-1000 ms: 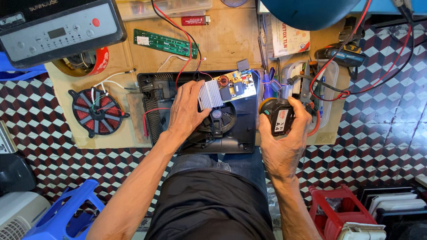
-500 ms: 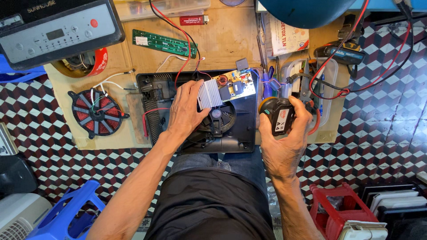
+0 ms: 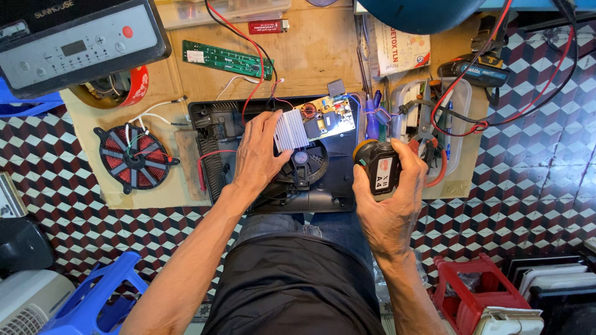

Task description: The person uses a multimeter to test points on a circuit board and a power supply unit inside a disassembled appliance. They connect and disconnect probes, flip the board, and reposition components while checking readings.

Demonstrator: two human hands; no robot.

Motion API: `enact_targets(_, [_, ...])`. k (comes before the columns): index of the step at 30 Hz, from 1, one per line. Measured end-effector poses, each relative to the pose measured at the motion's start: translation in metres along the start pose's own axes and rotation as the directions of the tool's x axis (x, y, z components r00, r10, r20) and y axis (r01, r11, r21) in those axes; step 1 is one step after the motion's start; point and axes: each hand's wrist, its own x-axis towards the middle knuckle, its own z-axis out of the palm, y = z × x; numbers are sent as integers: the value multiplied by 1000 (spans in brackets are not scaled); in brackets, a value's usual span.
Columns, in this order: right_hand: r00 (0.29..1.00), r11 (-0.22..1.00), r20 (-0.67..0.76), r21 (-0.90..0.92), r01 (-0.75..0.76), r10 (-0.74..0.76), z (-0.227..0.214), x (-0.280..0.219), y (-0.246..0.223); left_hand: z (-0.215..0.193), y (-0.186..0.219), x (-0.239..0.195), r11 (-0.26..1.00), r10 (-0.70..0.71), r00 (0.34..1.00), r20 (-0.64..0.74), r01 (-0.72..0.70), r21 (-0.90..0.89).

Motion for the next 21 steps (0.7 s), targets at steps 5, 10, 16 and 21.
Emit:
enact_targets(5, [1000, 1000, 14, 3, 21, -21, -3, -2, -2, 2, 0, -1, 1000, -7, 1000, -2, 7, 2])
enact_targets(10, [999, 999, 20, 4, 37, -37, -5, -2, -3, 3, 1, -1, 1000, -12, 1000, -4, 12, 7])
enact_targets(16, [997, 997, 28, 16, 73, -73, -6, -3, -1, 2, 2, -1, 1000, -19, 1000, -4, 19, 9])
enact_targets(21, [992, 992, 12, 3, 125, -125, -8, -5, 0, 3, 3, -2, 1000, -14, 1000, -10, 14, 3])
